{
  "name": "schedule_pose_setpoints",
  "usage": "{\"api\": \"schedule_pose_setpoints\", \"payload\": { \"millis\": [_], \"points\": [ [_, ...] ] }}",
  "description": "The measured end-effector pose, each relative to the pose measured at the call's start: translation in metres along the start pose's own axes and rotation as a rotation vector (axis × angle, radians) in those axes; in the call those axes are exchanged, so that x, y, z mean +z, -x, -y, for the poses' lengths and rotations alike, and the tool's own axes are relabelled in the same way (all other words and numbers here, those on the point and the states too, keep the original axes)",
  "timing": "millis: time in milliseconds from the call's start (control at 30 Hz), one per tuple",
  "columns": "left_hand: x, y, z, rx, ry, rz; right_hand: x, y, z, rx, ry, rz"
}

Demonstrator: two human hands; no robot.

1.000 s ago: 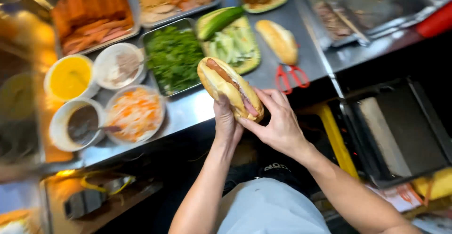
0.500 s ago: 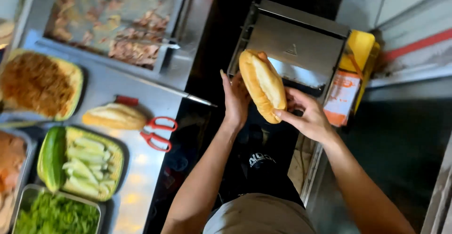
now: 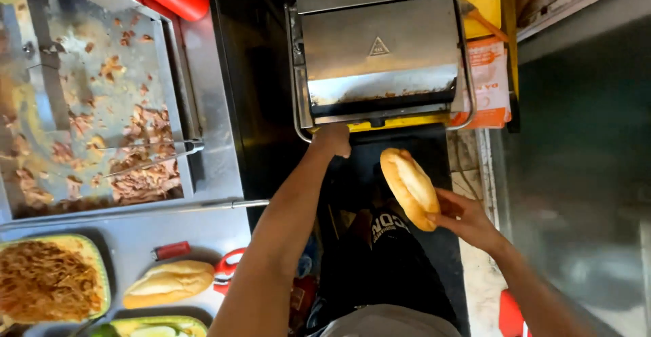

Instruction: Preparing and toasting multiple Vietnamese banh mi sandwiches with pate, meat, vegetables, and sauces.

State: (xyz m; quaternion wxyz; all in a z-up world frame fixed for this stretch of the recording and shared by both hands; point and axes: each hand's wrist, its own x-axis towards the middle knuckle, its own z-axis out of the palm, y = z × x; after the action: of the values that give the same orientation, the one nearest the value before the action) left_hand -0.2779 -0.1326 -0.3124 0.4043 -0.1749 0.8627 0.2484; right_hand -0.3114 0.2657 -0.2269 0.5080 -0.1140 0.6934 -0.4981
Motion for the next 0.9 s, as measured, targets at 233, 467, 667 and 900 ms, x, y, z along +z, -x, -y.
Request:
{"api": "schedule_pose_setpoints", "payload": {
  "millis": [233, 467, 667, 900],
  "points": [
    [-0.177, 0.145, -0.029, 0.274, -0.031, -0.228, 0.065, -0.12, 0.002, -0.151, -0.179, -0.047],
    [-0.256, 0.157, -0.027, 0.401, 0.008, -0.881, 0.138, -0.295, 0.074, -0.459, -0.036, -0.376],
    [-0.251, 0.175, -0.041, 0.211, -0.036, -0.666, 0.155, -0.292, 0.108, -0.149, 0.226, -0.613],
    [-0.144, 0.15, -0.036, 0.14, 0.005, -0.408, 0.139, -0.353, 0.002, -0.617, -0.177, -0.569]
  ]
}}
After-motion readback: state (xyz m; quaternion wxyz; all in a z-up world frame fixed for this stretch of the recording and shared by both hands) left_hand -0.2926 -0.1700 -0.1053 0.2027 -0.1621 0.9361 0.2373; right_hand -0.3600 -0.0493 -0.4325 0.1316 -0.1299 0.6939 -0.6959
